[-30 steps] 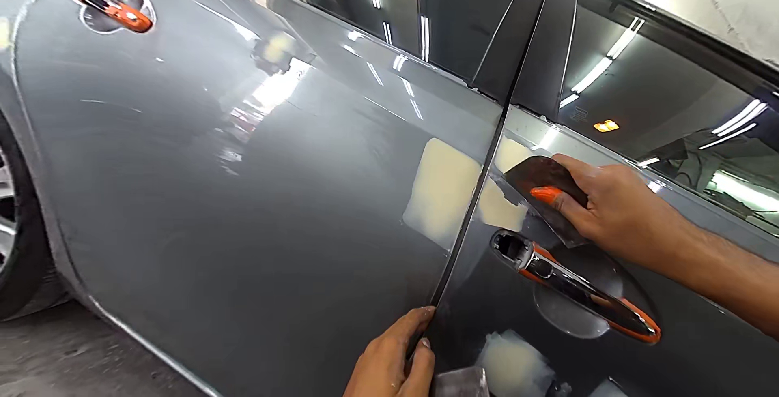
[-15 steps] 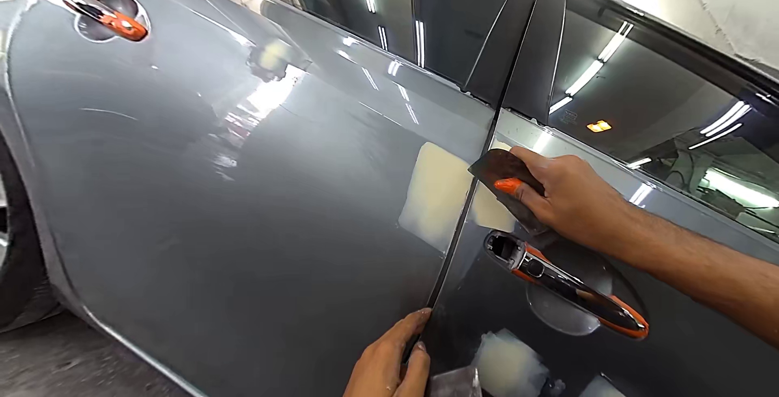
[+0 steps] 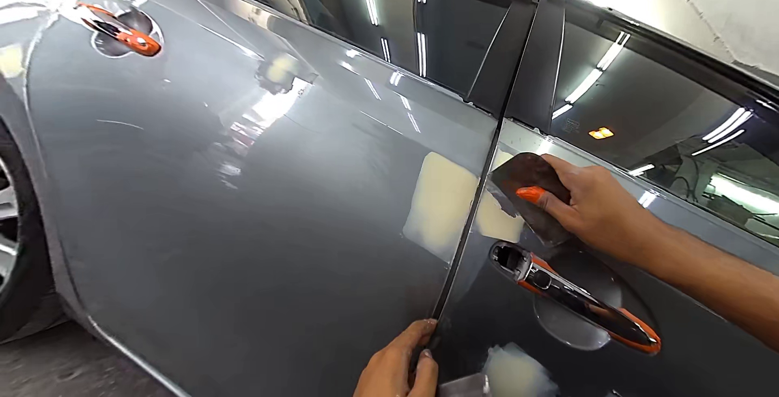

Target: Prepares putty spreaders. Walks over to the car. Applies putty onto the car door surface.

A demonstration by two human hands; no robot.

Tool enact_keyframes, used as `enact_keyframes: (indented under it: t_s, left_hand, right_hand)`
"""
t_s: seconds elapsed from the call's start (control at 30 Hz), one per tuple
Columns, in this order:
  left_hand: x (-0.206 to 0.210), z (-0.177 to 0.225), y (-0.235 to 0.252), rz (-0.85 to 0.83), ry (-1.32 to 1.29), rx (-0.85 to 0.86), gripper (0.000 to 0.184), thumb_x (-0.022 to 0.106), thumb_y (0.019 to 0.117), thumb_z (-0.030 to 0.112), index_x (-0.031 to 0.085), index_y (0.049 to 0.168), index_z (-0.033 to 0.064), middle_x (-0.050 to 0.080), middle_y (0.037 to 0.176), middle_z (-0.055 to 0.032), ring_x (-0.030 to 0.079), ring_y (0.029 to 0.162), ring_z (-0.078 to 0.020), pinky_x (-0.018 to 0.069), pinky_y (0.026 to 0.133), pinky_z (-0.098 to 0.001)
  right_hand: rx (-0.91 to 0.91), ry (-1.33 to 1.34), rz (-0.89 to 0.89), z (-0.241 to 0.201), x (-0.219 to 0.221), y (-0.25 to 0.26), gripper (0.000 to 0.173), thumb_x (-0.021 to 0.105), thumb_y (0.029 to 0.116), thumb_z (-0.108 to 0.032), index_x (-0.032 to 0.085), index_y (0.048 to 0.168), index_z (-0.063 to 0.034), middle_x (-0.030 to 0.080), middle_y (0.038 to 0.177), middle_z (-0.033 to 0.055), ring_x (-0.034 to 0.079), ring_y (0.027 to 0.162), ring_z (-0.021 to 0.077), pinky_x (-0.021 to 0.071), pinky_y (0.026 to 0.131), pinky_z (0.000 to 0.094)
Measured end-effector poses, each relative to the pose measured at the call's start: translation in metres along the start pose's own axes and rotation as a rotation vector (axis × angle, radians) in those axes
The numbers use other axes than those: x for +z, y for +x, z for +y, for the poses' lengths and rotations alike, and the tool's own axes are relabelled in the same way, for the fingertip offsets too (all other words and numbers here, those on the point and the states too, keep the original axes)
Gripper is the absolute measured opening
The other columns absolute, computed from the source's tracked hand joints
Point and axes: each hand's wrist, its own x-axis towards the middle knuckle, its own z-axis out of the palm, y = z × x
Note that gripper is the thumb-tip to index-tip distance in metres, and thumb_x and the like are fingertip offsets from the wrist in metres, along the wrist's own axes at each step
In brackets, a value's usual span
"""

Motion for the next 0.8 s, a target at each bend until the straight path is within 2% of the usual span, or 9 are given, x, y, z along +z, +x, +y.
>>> enact_keyframes:
  t_s: [0.07,0.17,0.27,0.43,0.53,0.63,0.73,0.8]
  left_hand:
    - [0.002,0.002,-0.001,0.031,0.010,-0.014,0.044,0.042,0.0938,0.012,0.065,0.129,-0.0002,0.071,0.119,-0.0164,0.068,0.111,-0.0274,0.0534,0.094,-0.0476]
    - [0.000,-0.001,-0.001,0.009,0.007,0.013,0.044,0.041,0.0942,0.010,0.064,0.131,-0.0002,0.071,0.121,-0.0160,0.068,0.113,-0.0255,0.0533,0.097,-0.0459]
    - [-0.005,-0.004,-0.001,-0.031,-0.001,0.034,0.045,0.040,0.0954,0.010,0.064,0.132,0.0000,0.070,0.124,-0.0155,0.068,0.116,-0.0248,0.0525,0.100,-0.0455]
    - [-0.001,0.001,0.000,0.008,-0.006,-0.018,0.043,0.043,0.0953,0.012,0.064,0.130,-0.0006,0.071,0.121,-0.0172,0.069,0.111,-0.0267,0.0550,0.092,-0.0467]
    - [-0.001,-0.002,0.001,0.003,-0.019,-0.002,0.041,0.043,0.0970,0.012,0.065,0.128,-0.0006,0.071,0.120,-0.0169,0.070,0.109,-0.0242,0.0553,0.091,-0.0442]
    - [-0.004,-0.005,0.000,-0.024,-0.024,0.023,0.041,0.042,0.0992,0.013,0.065,0.129,-0.0015,0.071,0.121,-0.0169,0.069,0.112,-0.0239,0.0535,0.098,-0.0445]
    - [-0.001,0.002,0.000,0.002,-0.014,-0.009,0.040,0.043,0.0993,0.014,0.065,0.129,-0.0020,0.071,0.119,-0.0180,0.069,0.110,-0.0264,0.0542,0.095,-0.0466]
    - [0.001,0.004,-0.001,0.021,-0.009,-0.034,0.040,0.044,0.0982,0.014,0.065,0.128,-0.0017,0.071,0.118,-0.0179,0.070,0.109,-0.0266,0.0547,0.093,-0.0467]
  right_hand:
    - [0.004,0.009,0.023,-0.005,0.006,0.004,0.034,0.057,0.1000,-0.034,0.065,0.124,-0.0110,0.066,0.076,0.0019,0.066,0.067,0.0169,0.0537,0.058,0.0404]
    - [-0.008,0.023,-0.054,-0.019,0.008,0.019,0.030,0.060,0.1015,-0.028,0.064,0.127,-0.0117,0.068,0.079,0.0059,0.068,0.071,0.0231,0.0551,0.062,0.0457]
    - [-0.039,0.007,-0.099,-0.017,0.001,0.020,0.031,0.060,0.1016,-0.026,0.064,0.129,-0.0125,0.067,0.080,0.0059,0.068,0.072,0.0227,0.0549,0.063,0.0449]
    - [-0.031,-0.012,-0.026,-0.005,0.001,0.010,0.029,0.060,0.0996,-0.032,0.065,0.121,-0.0133,0.065,0.075,0.0019,0.066,0.067,0.0186,0.0535,0.058,0.0414]
    - [-0.096,0.017,-0.134,-0.017,0.004,0.027,0.032,0.062,0.1004,-0.027,0.064,0.128,-0.0118,0.069,0.081,0.0066,0.069,0.074,0.0240,0.0557,0.065,0.0467]
    - [-0.156,-0.009,-0.261,-0.014,-0.009,0.033,0.034,0.064,0.0999,-0.025,0.063,0.132,-0.0119,0.069,0.082,0.0069,0.069,0.076,0.0239,0.0550,0.067,0.0462]
    - [-0.145,-0.040,-0.292,0.003,-0.021,0.027,0.032,0.066,0.0994,-0.030,0.064,0.127,-0.0137,0.067,0.079,0.0028,0.067,0.072,0.0186,0.0547,0.064,0.0417]
    - [-0.184,-0.035,-0.330,0.000,-0.015,0.026,0.029,0.066,0.0987,-0.033,0.066,0.120,-0.0140,0.066,0.075,0.0022,0.066,0.069,0.0187,0.0538,0.061,0.0425]
